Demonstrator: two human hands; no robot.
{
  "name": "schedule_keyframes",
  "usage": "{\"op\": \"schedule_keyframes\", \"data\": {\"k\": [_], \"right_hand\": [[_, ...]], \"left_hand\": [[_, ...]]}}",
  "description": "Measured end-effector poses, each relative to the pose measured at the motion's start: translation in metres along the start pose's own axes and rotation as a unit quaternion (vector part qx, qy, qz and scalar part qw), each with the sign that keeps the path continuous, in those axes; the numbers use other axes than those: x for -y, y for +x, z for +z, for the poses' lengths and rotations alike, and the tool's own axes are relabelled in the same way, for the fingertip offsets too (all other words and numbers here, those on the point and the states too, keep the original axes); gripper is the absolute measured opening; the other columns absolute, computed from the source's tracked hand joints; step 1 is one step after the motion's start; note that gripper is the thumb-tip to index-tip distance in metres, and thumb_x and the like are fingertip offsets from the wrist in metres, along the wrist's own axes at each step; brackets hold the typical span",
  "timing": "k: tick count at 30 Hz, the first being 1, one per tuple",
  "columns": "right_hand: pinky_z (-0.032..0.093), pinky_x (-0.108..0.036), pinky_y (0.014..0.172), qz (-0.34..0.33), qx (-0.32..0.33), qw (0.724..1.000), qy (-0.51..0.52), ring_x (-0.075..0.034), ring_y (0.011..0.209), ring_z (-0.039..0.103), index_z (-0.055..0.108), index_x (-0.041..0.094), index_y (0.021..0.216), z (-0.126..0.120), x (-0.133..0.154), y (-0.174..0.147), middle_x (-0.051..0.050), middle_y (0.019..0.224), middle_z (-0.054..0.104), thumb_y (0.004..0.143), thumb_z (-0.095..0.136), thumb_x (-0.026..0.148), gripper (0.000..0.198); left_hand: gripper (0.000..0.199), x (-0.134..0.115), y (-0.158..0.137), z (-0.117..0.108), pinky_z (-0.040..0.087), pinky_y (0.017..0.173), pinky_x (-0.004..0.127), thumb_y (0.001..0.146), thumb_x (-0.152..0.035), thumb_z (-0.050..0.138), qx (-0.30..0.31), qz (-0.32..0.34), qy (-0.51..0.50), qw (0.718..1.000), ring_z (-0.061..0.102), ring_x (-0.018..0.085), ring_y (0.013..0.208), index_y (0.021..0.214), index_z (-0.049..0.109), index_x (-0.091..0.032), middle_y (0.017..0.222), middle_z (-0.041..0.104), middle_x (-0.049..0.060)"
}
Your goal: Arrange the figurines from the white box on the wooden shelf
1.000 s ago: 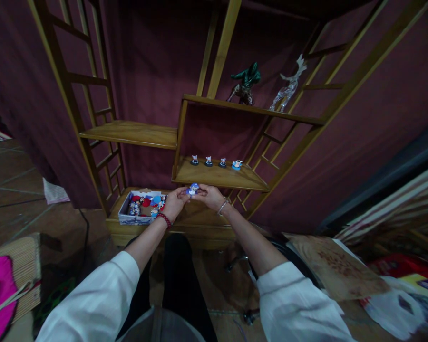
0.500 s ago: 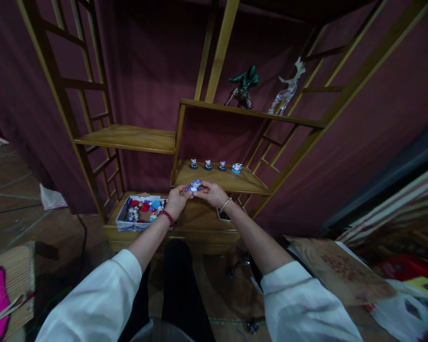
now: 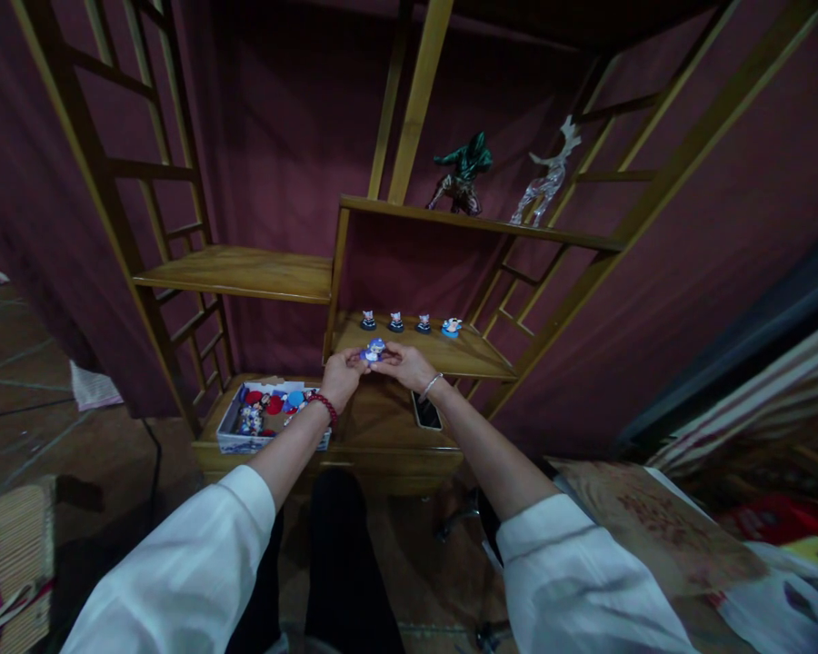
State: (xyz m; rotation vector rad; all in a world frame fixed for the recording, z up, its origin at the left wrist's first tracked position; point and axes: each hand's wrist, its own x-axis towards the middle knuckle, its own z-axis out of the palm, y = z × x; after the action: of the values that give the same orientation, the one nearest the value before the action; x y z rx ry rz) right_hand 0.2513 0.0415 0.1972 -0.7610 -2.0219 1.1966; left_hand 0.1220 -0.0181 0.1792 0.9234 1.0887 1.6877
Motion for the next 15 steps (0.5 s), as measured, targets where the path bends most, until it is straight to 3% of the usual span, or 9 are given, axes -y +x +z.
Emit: {"op": "schedule_keyframes", "data": {"k": [10, 15], "right_hand": [[0.048, -0.024, 0.070, 0.023, -0.030, 0.999, 0.011, -0.012, 0.072, 0.060, 0.057, 0.015, 0.085, -0.009, -0.012, 0.011, -0.001, 0.081, 0.064, 0.058, 0.069, 0.024, 0.031], [0.047, -0.022, 0.062, 0.025, -0.042, 0.999, -0.007, -0.011, 0.066, 0.059, 0.058, 0.015, 0.080, -0.010, -0.014, 0.013, 0.000, 0.075, 0.063, 0.056, 0.069, 0.027, 0.029]], "left_hand": [[0.026, 0.012, 0.020, 0.006, 0.047, 0.064, 0.021, 0.066, -0.001, 0.055, -0.002, 0.019, 0.069, 0.997, 0.055, 0.007, 0.058, 0.091, 0.059, -0.008, 0.070, 0.061, 0.002], [0.025, 0.016, 0.025, 0.006, 0.047, 0.062, 0.020, 0.069, -0.006, 0.056, -0.017, 0.050, 0.170, 0.984, 0.055, 0.007, 0.058, 0.093, 0.059, -0.010, 0.070, 0.062, 0.003]]}}
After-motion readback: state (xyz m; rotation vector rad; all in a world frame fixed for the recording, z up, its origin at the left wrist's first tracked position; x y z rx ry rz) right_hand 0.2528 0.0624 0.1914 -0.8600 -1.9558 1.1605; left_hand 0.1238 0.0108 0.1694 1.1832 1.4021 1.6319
